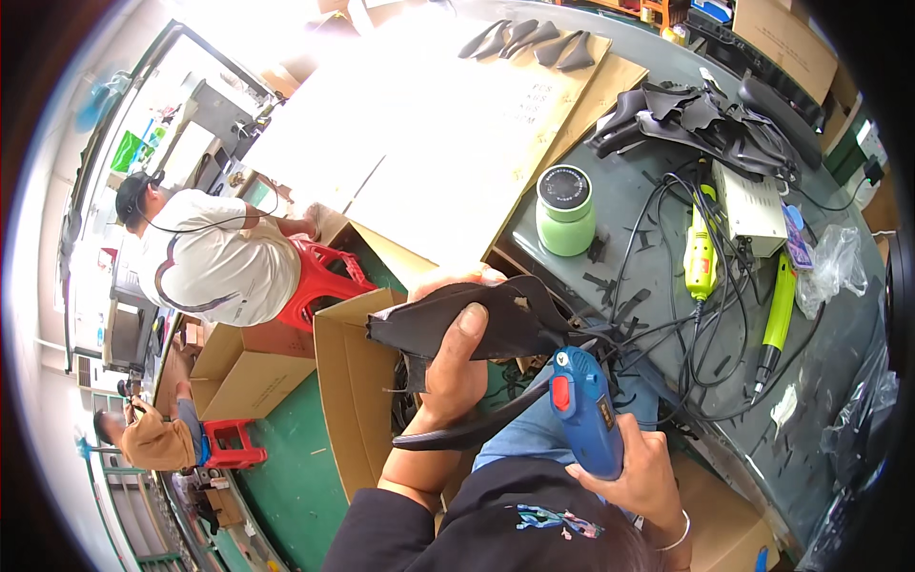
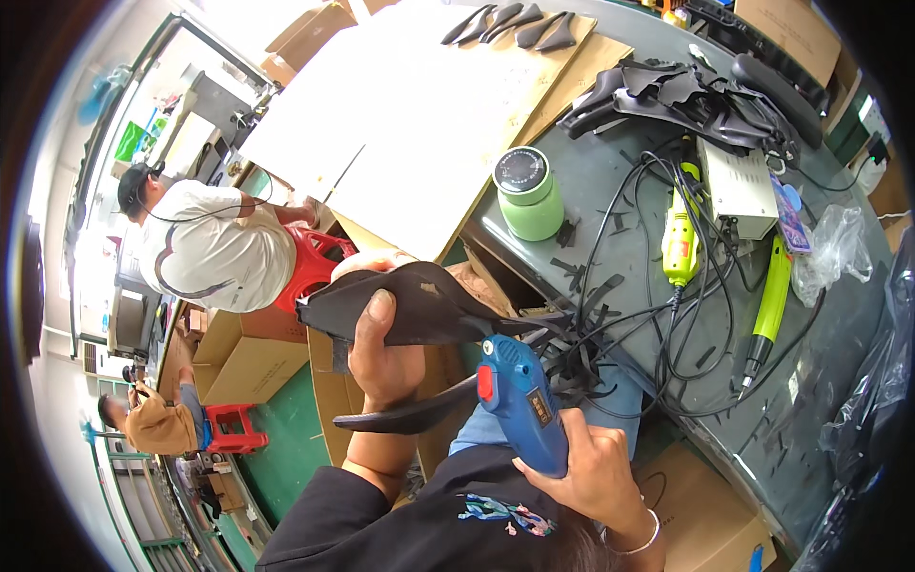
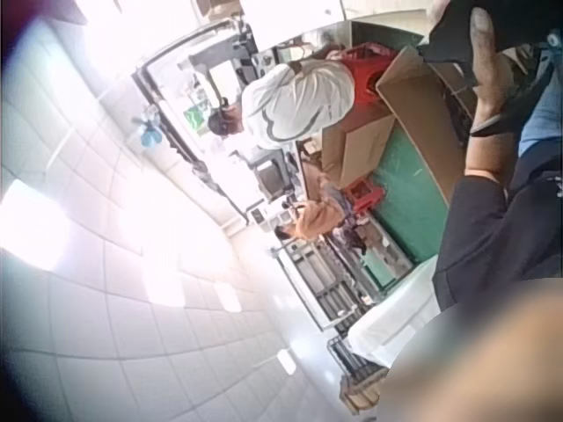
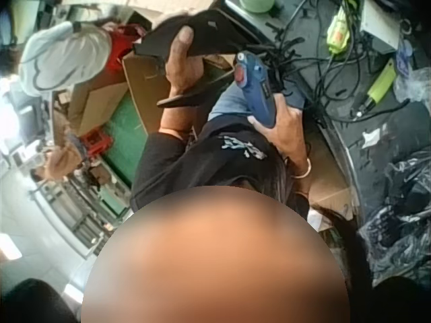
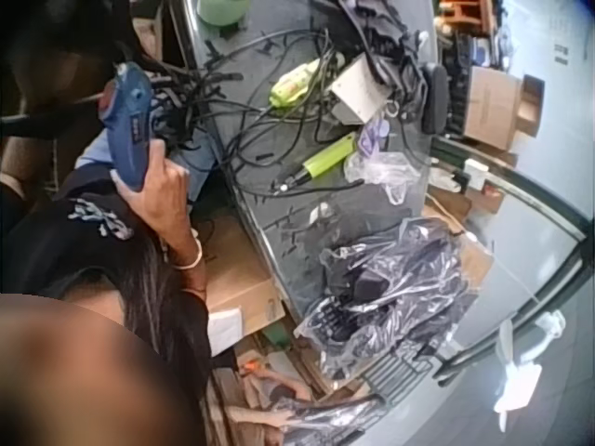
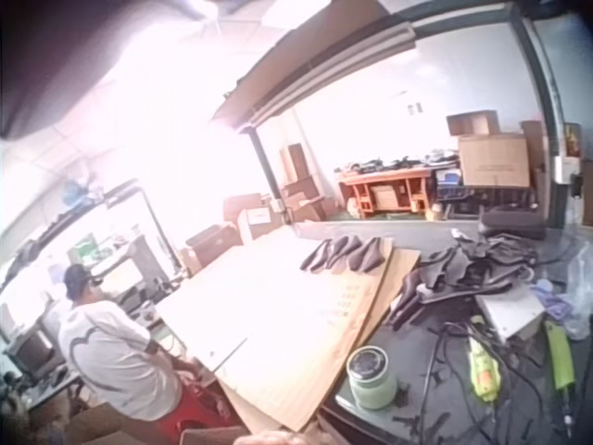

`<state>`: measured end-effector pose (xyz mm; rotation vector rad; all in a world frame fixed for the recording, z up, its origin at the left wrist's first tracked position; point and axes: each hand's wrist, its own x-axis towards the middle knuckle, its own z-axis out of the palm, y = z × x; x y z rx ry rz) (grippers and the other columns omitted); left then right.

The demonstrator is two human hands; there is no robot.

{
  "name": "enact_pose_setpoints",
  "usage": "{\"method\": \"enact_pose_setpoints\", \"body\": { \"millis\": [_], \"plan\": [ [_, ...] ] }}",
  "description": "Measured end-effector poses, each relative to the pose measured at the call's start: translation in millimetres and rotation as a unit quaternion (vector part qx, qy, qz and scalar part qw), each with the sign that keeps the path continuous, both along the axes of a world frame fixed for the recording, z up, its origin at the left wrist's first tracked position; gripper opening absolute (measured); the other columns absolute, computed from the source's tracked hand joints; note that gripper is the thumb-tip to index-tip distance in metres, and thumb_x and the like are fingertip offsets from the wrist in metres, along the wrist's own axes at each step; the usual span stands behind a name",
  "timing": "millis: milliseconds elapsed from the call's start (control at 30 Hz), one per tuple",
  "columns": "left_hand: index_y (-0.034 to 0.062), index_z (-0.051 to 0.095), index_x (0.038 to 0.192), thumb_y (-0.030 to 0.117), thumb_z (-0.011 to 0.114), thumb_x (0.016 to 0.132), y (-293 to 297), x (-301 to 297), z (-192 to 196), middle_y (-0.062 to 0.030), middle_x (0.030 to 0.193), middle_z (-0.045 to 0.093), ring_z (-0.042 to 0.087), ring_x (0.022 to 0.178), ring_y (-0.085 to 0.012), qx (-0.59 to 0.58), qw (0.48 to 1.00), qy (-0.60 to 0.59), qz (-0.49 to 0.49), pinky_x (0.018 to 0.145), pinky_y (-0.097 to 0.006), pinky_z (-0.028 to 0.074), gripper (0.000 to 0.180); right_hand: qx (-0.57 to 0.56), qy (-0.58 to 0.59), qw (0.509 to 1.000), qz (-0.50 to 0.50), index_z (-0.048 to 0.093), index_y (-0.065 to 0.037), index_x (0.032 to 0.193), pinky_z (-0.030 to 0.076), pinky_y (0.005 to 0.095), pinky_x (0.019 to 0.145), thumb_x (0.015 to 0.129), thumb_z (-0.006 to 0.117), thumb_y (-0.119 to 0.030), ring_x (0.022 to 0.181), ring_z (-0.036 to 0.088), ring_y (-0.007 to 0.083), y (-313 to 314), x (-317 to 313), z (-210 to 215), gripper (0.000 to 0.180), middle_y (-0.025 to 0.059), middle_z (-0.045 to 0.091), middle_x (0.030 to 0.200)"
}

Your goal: Applying glue and attaching covers to bicycle saddle frames in a manufacturing workshop.

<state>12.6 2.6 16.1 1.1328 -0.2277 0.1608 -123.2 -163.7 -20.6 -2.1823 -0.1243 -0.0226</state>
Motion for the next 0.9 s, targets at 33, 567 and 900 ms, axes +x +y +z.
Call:
{"method": "enact_pose_setpoints", "body": {
  "millis": [33, 567, 900],
  "plan": [
    [0.0012, 0.046, 0.105, 0.016, 0.056, 0.076, 0, -1, 0, -0.0125, 0.098, 0.054, 0.056, 0.09, -0.0217, -0.005, 1.0, -0.007, -0.003, 0.083, -0.033, 0.044, 0.035, 0.006, 0.012, 1.0, 0.003, 0.046, 0.001, 0.086, 0.046, 0.032, 0.049, 0.062, 0.08, -0.028, 0.049, 0.059, 0.0265, 0, 0, 0, 0.05, 0.0117, 0.056, 0.057],
    [0.0013, 0.046, 0.105, 0.009, 0.058, 0.079, -12, -12, -21, -0.0171, 0.103, 0.053, 0.054, 0.095, -0.0234, -0.052, 0.994, -0.072, -0.062, 0.087, -0.036, 0.043, 0.029, 0.086, 0.038, 0.995, 0.014, 0.044, 0.0, 0.085, 0.048, 0.0263, 0.051, 0.06, 0.083, -0.026, 0.051, 0.061, 0.0165, 3, 1, 10, 0.054, 0.0077, 0.059, 0.062],
    [0.0, 0.049, 0.105, 0.006, 0.054, 0.076, -1, -17, -8, -0.0122, 0.104, 0.055, 0.053, 0.097, -0.0185, 0.041, 0.989, 0.057, -0.131, 0.087, -0.032, 0.041, 0.03, 0.008, -0.047, 0.999, -0.017, 0.045, 0.0, 0.09, 0.047, 0.0311, 0.05, 0.062, 0.081, -0.022, 0.051, 0.06, 0.0255, 6, 4, 12, 0.05, 0.01, 0.057, 0.06]
  ]
}}
